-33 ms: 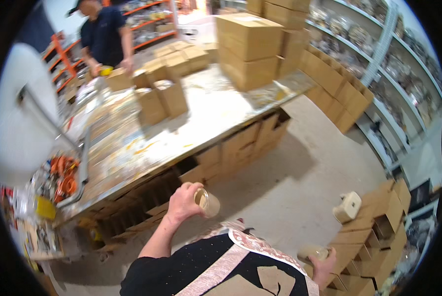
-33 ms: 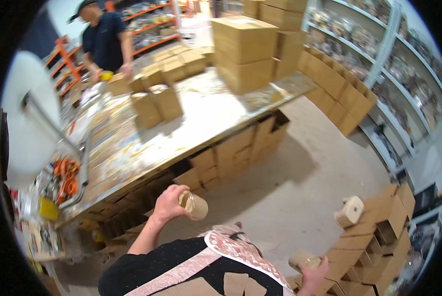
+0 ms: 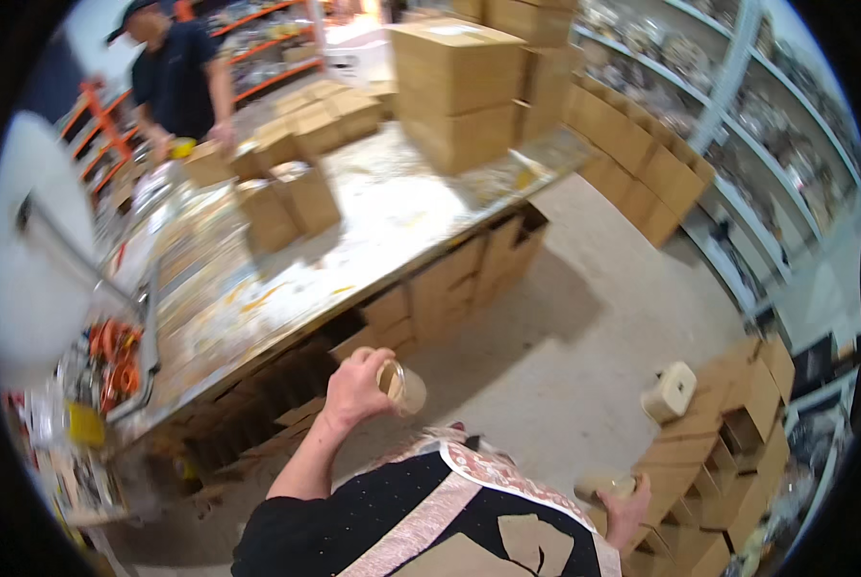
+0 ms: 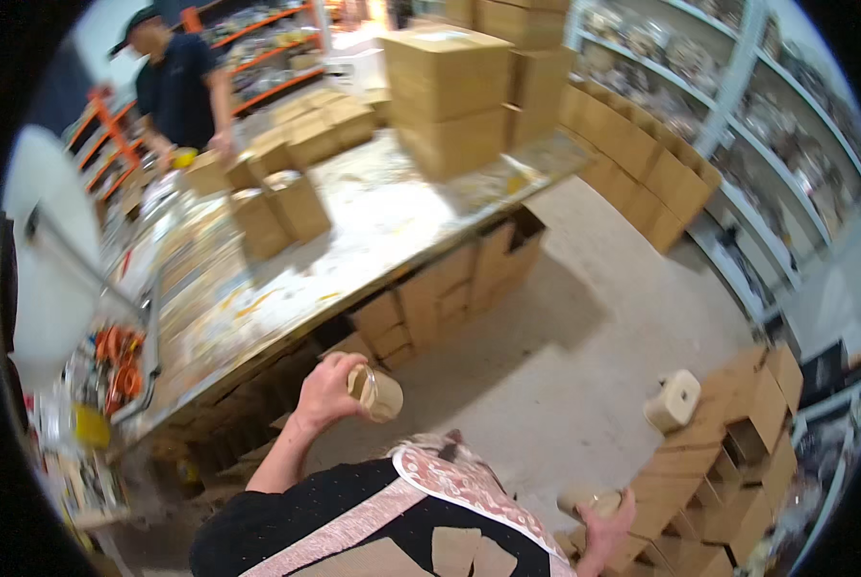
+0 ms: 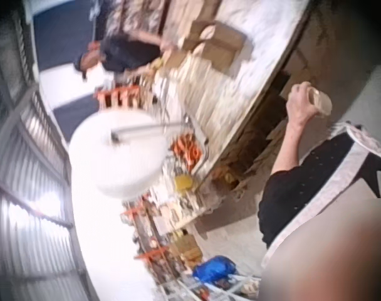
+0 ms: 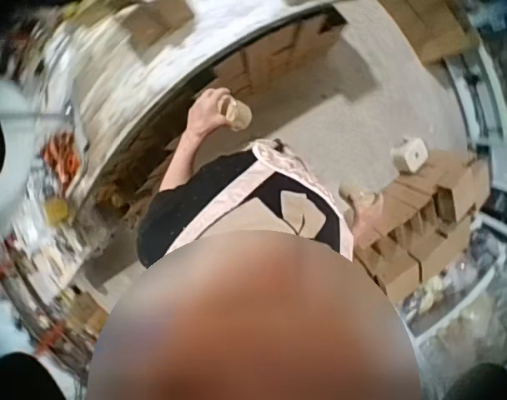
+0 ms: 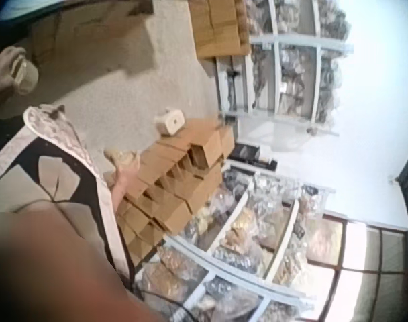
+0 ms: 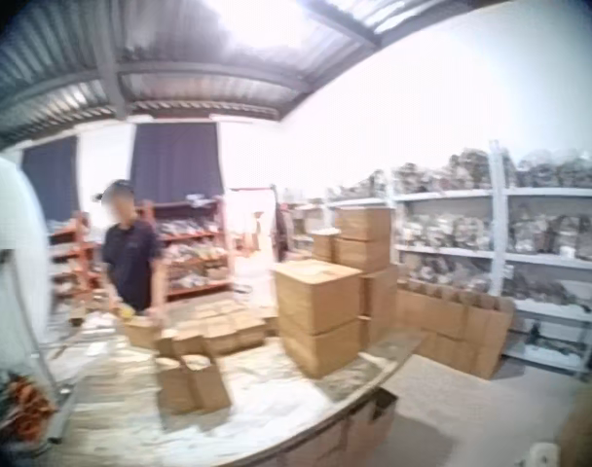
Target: The person scoops a light-colored powder into a clear jar on a digital scale, then transfers the powder into a plastic bag and places it on a shelf. The person then carries two jars to an outdoor area, places them on a sealing machine, and seals them with lids. The person plugs in the machine and retrieves the sealed jars.
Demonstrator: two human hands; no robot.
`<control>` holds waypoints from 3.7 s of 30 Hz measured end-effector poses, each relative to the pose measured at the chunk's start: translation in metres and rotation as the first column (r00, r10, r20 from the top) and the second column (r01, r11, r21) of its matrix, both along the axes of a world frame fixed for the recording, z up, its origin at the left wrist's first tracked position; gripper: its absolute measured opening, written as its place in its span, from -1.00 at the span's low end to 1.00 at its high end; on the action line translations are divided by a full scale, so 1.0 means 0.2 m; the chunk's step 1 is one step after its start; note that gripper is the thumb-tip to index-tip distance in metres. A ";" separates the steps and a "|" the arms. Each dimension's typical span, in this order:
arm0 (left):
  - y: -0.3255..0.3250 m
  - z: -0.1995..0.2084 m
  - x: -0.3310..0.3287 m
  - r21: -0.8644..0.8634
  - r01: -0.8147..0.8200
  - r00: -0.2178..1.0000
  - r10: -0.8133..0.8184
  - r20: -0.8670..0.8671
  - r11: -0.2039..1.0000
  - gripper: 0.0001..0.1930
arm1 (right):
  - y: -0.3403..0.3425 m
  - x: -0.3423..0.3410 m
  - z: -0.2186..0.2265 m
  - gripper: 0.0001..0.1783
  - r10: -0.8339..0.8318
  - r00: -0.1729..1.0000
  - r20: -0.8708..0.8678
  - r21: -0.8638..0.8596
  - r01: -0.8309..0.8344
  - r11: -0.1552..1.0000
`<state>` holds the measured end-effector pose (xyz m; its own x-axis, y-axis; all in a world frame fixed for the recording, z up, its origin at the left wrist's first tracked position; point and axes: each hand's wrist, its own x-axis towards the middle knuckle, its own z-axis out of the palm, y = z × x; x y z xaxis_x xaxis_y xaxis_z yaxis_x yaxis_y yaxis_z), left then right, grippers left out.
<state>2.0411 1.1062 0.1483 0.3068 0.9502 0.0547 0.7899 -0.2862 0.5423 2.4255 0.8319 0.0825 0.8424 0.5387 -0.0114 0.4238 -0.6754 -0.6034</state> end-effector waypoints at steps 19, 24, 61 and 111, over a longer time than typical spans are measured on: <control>1.60 0.19 2.48 -0.095 -0.015 0.998 0.009 -0.065 0.995 -0.19 | 1.83 2.46 0.29 -0.05 0.173 0.985 -0.008 -0.085 -0.173 0.981; 1.96 0.14 2.84 -0.047 -0.115 0.993 0.116 0.025 0.992 -0.18 | 2.51 2.87 0.29 -0.08 0.269 0.946 -0.183 0.030 -0.268 0.963; 5.77 0.15 3.74 -0.065 -0.845 0.534 0.845 -0.042 0.531 -0.25 | 8.02 3.68 0.20 0.02 0.967 0.250 -0.056 -0.106 -0.964 0.243; 11.28 0.25 0.18 -0.203 -0.973 -0.055 0.968 -0.243 -0.106 -0.20 | 14.64 -0.34 0.31 -0.11 0.995 -0.092 0.035 -0.017 -0.996 -0.091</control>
